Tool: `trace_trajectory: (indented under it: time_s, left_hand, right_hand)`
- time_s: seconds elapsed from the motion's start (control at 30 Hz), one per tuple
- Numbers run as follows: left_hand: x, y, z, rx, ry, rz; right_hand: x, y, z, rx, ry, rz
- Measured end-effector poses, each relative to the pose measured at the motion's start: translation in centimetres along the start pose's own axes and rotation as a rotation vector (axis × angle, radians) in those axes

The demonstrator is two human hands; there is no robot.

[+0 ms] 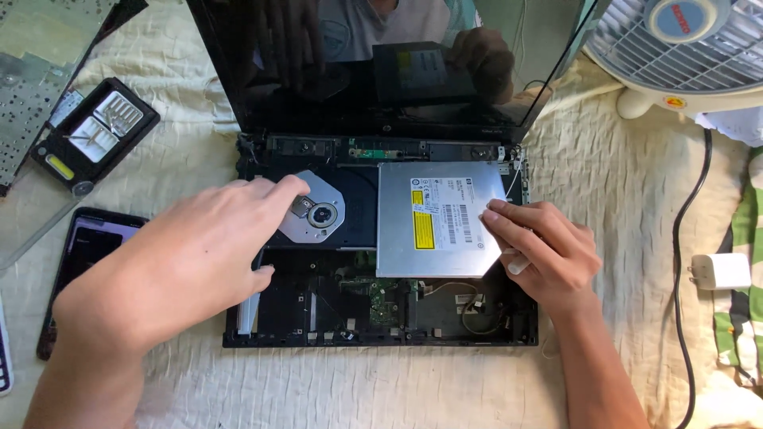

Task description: Managing internal wiring and repositioning the optical drive inside a laptop during a repair process.

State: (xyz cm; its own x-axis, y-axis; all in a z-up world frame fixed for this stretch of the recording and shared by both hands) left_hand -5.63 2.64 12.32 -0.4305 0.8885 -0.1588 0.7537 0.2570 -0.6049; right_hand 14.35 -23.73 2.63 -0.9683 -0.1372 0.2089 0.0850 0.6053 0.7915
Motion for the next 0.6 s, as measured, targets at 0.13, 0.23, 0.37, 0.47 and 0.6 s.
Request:
trace_trajectory:
  time_s: [0.13,0.23,0.37,0.47,0.6]
  left_hand:
    - [-0.3,-0.3,-0.3,0.041,0.024,-0.044]
    - [-0.4,-0.4,-0.6,0.060,0.026,-0.055]
    - [-0.4,-0.8,-1.3,0.088,0.019,-0.094]
    - [0.0,-0.8,-1.1,0.032,0.015,-0.085]
    - [0.6,-1.1,-0.7,-0.011,-0.044,-0.055]
  right_hand:
    - [0.2,0.1,0.0,0.007,-0.005,0.033]
    - [0.0,0.0,0.0,0.001,-0.013,0.050]
    - [0.1,0.0,-0.2,0.028,-0.001,0.083]
    - [0.0,-0.3,-0.1,0.025,0.002,0.086]
    - [-0.2,-0.9,-0.1,0.032,0.019,0.102]
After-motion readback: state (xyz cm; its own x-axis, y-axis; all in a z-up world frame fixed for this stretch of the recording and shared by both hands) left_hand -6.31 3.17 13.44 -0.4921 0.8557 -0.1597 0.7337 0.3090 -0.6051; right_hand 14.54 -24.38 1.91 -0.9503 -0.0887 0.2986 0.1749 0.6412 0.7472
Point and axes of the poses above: each hand's wrist, its own y-axis towards the middle knuckle, its own z-axis out of the palm, x = y × z, the point moved 1 cm from there along y, towards the middle knuckle, and after that the axes turned 7 degrees about -x, right-handed, at the moved point
